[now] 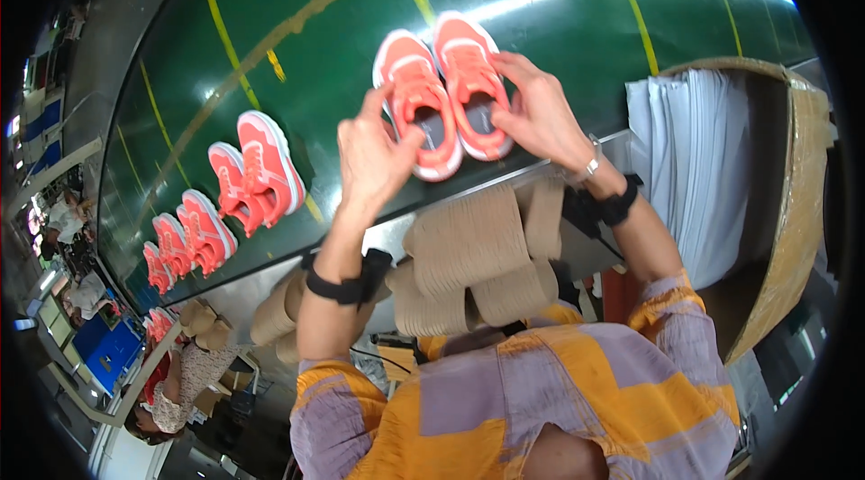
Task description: Inserting paper forms or padding into pink sneakers on a factory assembly line.
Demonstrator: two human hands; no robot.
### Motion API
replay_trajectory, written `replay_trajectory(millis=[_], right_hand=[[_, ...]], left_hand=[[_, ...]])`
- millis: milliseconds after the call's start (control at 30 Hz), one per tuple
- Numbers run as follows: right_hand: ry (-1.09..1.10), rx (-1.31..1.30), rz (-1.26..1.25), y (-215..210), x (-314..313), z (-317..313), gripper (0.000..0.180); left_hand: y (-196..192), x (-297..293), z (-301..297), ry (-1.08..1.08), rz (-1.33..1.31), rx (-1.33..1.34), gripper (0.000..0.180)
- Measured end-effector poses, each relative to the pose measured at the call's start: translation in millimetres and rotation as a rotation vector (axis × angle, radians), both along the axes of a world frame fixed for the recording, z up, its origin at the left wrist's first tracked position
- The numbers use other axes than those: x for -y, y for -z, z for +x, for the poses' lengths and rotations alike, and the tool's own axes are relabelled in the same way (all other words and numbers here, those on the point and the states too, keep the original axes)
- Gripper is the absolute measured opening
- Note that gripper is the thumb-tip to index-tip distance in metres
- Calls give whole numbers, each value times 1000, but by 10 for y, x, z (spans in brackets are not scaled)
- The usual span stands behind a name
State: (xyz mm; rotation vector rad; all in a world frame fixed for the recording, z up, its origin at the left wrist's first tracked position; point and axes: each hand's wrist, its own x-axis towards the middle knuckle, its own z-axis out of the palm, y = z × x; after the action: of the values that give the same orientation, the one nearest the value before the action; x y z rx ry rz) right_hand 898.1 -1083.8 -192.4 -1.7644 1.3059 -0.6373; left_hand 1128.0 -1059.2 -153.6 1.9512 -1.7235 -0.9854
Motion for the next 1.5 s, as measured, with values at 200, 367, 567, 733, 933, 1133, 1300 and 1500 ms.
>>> replay_trajectory(millis=[200, 367, 567, 733, 933, 1133, 1300, 1500], right_hand=[[67, -46, 63, -117, -165, -254, 37], [99, 262, 301, -420, -733, -966, 39], [-160, 135, 206, -503, -1493, -685, 49], [-150, 56, 248, -118, -1671, -541, 46], [-225, 213, 443, 7, -1736, -550, 43], [-75, 396, 482, 50, -2092, -392, 33], [-103, 375, 509, -13, -2020, -309, 45], [-12, 227, 336, -50, -2092, -441, 53]], left_hand=[[-157, -369, 263, 63, 41, 79, 63], [-794, -1133, 524, 15, -1, -206, 57], [-1074, -2308, 578, 128, 127, -162, 82], [-623, -2819, 322, -30, 67, -131, 83], [-716, -2859, 91, -16, -70, 21, 79], [-572, -3062, 31, -74, -117, 26, 80], [-571, -2952, 74, -19, -104, -31, 86], [-248, -2842, 284, -285, -294, -420, 89]])
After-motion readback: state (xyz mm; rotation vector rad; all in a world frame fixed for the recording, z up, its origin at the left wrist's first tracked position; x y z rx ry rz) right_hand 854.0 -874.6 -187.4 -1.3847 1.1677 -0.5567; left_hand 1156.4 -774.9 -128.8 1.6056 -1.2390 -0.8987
